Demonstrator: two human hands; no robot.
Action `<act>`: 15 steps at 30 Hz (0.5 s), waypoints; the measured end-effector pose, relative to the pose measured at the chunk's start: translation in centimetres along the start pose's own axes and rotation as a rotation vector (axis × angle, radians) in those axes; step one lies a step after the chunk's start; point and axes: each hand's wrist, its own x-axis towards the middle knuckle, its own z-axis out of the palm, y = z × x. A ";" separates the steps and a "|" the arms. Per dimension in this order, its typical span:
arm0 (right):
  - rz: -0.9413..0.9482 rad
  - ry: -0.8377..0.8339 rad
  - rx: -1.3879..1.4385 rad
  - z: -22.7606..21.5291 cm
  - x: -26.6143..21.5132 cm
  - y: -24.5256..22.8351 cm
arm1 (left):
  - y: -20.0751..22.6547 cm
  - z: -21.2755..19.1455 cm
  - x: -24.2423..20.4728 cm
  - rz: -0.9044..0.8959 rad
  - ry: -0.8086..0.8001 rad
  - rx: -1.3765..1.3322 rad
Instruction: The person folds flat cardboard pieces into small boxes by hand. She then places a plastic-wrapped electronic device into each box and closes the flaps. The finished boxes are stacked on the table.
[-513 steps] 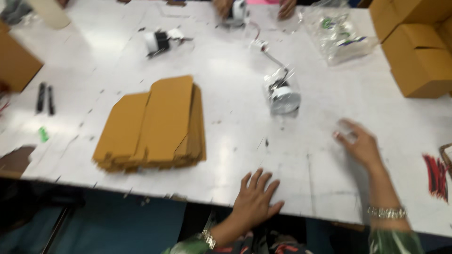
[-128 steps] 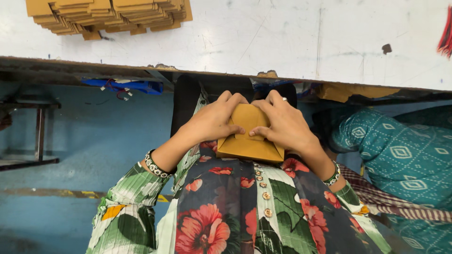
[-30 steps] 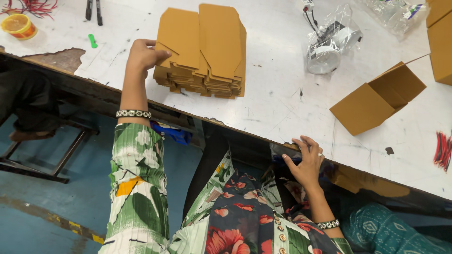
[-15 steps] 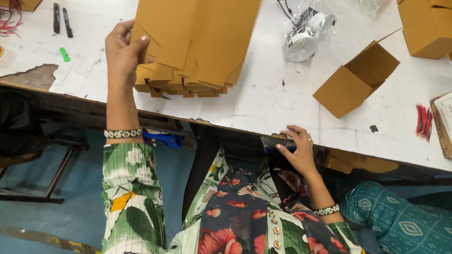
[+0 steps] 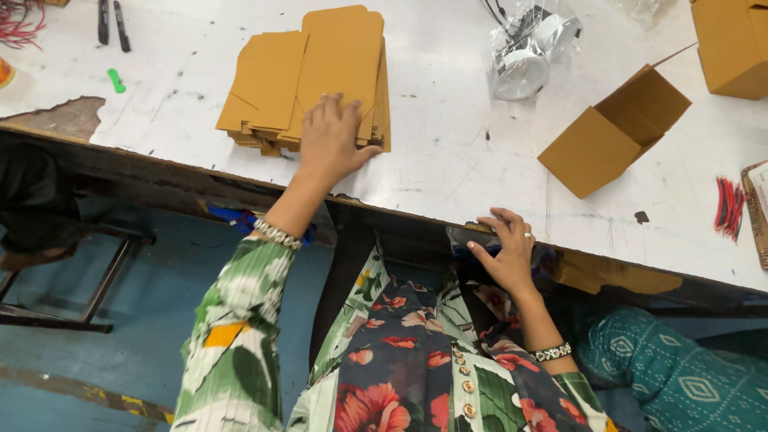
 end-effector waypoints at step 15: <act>-0.036 -0.003 0.032 -0.3 -0.7 0.6 | -5.0 -1.8 6.1 0.063 -0.102 0.210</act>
